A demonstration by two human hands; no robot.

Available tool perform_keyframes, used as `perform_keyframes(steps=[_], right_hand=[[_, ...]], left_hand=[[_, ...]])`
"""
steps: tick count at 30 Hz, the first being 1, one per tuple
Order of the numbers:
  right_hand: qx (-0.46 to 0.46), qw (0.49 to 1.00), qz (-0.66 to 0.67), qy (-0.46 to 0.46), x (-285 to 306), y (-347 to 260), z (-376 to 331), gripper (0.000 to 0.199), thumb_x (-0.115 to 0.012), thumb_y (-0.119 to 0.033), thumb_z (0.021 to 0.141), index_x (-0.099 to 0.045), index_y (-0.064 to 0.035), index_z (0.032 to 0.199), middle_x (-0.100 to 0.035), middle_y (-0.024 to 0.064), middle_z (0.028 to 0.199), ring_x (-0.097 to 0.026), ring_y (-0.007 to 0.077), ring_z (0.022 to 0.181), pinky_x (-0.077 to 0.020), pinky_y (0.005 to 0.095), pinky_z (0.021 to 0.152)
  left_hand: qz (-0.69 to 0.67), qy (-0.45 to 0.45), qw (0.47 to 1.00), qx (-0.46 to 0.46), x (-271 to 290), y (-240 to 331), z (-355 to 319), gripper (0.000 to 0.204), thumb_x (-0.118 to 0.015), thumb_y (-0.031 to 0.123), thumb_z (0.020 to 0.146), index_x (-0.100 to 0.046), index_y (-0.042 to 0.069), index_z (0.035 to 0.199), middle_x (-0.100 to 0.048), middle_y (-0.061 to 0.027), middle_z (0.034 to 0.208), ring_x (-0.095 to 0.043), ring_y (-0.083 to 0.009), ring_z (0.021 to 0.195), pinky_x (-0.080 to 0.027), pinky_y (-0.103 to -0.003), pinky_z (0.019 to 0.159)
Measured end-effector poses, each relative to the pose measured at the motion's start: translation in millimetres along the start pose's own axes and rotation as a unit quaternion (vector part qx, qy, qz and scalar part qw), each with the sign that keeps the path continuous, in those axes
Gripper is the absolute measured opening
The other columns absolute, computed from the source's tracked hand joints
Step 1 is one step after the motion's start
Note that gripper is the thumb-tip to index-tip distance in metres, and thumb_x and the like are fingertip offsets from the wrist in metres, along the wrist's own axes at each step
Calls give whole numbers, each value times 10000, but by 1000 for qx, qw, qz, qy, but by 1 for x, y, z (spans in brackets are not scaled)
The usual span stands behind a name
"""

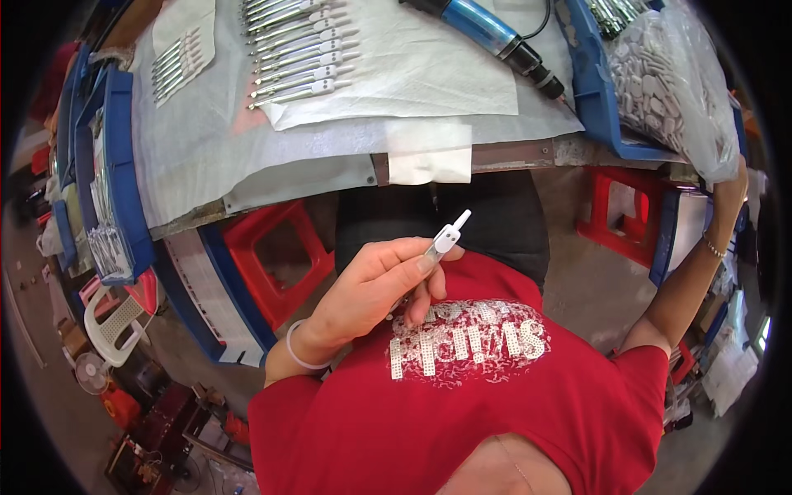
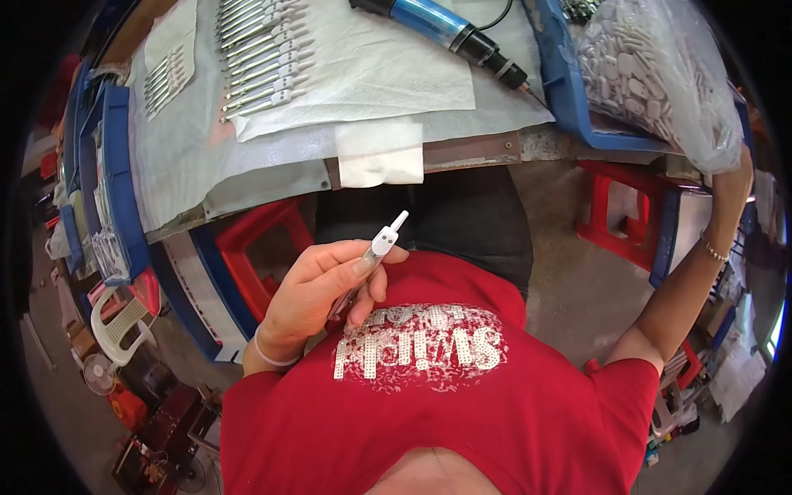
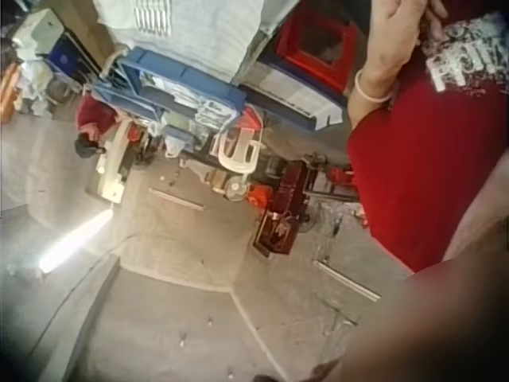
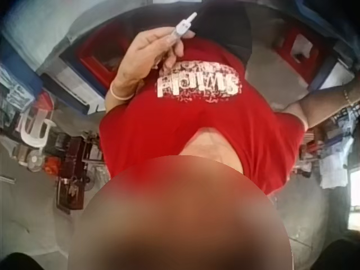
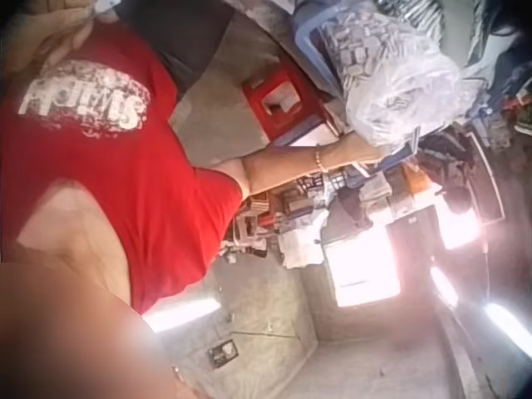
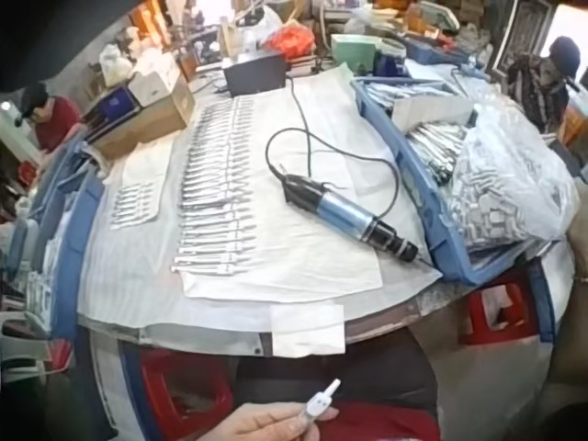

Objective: Using a handheld rotary tool to finish or assemble small hardware components at a workbench.

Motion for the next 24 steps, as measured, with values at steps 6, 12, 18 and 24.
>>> perform_keyframes(steps=[6, 12, 18, 24], right_hand=[[126, 961, -219, 113, -3, 73, 19, 510, -548, -31, 743, -498, -21, 1250, -572, 201, 1165, -537, 365, 1088, -420, 408, 932], [-85, 988, 81, 104, 19, -7, -9, 271, -673, -217, 708, -641, -18, 888, -624, 86, 728, -569, 142, 673, -441, 288, 614], [-40, 993, 30, 106, -7, -19, -9, 359, -614, -350, 752, -607, -28, 909, -619, 227, 873, -585, 408, 885, -458, 449, 726], [62, 991, -22, 114, -54, -8, -3, 452, -572, -390, 794, -576, -100, 1140, -584, 136, 1094, -541, 335, 1027, -474, 429, 813]], left_hand=[[25, 44, 999, -8, -6, 4, 0, 314, -393, 123, 975, -526, -62, 1190, -581, -41, 796, -520, -76, 546, -396, -187, 489], [-20, 83, 995, -52, -6, -3, -7, 317, -408, 120, 960, -525, -106, 1149, -588, -86, 755, -513, -88, 495, -410, -187, 456], [2, 65, 997, -52, -9, -4, -1, 312, -427, 127, 954, -537, -96, 1141, -600, -88, 759, -517, -95, 492, -409, -190, 449], [-17, 58, 996, -73, -7, -8, -8, 314, -426, 121, 953, -533, -98, 1152, -605, -100, 765, -525, -109, 495, -411, -200, 451]])
Point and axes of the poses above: each hand's wrist, its own z-axis towards the middle knuckle, its own x-axis out of the back of the hand, y = z × x, the point moved 3 cm from there along z, towards the middle knuckle
